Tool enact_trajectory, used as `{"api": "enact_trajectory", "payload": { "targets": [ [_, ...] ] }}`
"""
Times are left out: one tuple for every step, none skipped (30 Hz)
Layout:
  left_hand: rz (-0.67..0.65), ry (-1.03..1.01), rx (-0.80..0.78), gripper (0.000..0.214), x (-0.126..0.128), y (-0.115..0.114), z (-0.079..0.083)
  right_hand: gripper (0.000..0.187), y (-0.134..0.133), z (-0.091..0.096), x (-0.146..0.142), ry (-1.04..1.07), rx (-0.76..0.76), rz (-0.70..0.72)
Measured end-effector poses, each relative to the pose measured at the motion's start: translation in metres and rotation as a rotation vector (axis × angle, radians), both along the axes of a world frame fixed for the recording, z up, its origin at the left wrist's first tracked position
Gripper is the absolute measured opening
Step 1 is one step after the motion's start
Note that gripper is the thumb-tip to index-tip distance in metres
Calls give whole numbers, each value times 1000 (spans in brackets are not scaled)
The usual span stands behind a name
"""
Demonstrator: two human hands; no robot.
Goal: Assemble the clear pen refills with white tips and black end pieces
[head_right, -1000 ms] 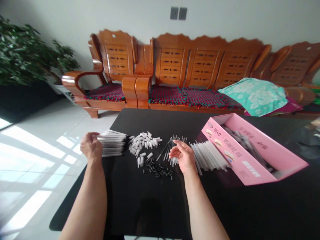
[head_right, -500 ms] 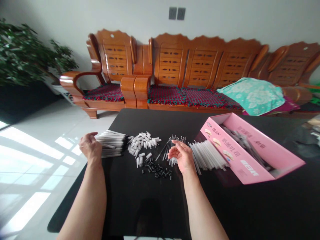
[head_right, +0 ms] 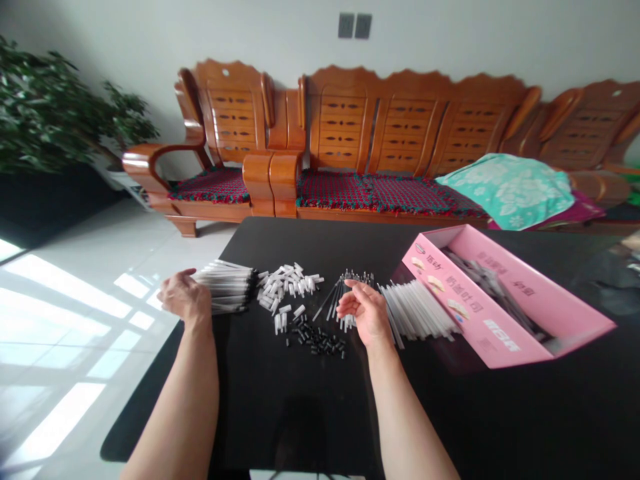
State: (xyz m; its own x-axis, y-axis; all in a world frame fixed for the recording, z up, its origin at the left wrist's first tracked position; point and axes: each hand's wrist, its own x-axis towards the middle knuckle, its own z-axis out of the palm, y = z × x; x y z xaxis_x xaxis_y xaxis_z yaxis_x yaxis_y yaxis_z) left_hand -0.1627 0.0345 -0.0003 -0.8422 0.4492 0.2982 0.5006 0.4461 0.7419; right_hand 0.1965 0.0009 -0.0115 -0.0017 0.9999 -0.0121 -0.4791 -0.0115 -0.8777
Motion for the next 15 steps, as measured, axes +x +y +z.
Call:
{"api": "enact_trajectory", "payload": {
  "targets": [
    [26, -7, -4, 32, 1, -1, 1, 32, 0, 0, 0, -1, 1, 0],
    [48, -11, -8, 31, 2, -2, 2, 32, 0, 0, 0, -1, 2, 0],
    [62, -14, -9, 31, 2, -3, 3, 32, 0, 0, 0, -2, 2, 1],
    [71, -16, -6, 30, 1, -3, 3, 32, 0, 0, 0, -4, 3, 1],
    [75, -16, 3, 30, 0, -4, 2, 33, 0, 0, 0, -6, 4, 1],
    [78, -15, 17, 30, -1, -4, 1, 33, 0, 0, 0, -8, 4, 0],
    [84, -15, 33, 29, -2, -5, 0, 33, 0, 0, 0, -10, 4, -2],
    [94, -20, 46, 30, -3, -5, -1, 33, 0, 0, 0, -11, 4, -3],
    [106, -30, 56, 30, -4, -5, -2, 33, 0, 1, -1, -10, 4, -4],
    [119, -43, 63, 31, -4, -5, -2, 33, 0, 1, -1, -9, 4, -5],
    [132, -56, 72, 32, -5, -5, -2, 33, 0, 1, -1, -7, 3, -5],
    [145, -62, 84, 34, -5, -6, -1, 33, 0, 1, -1, -6, 2, -4],
    [163, -60, 99, 35, -7, -7, -1, 33, 0, 1, -1, -6, 1, -5],
    [166, -52, 111, 37, -9, -7, -1, 33, 0, 2, -1, -8, 0, -6],
    [114, -40, 109, 39, -12, -8, -2, 32, -1, 2, -1, -10, -1, -7]
  ]
}}
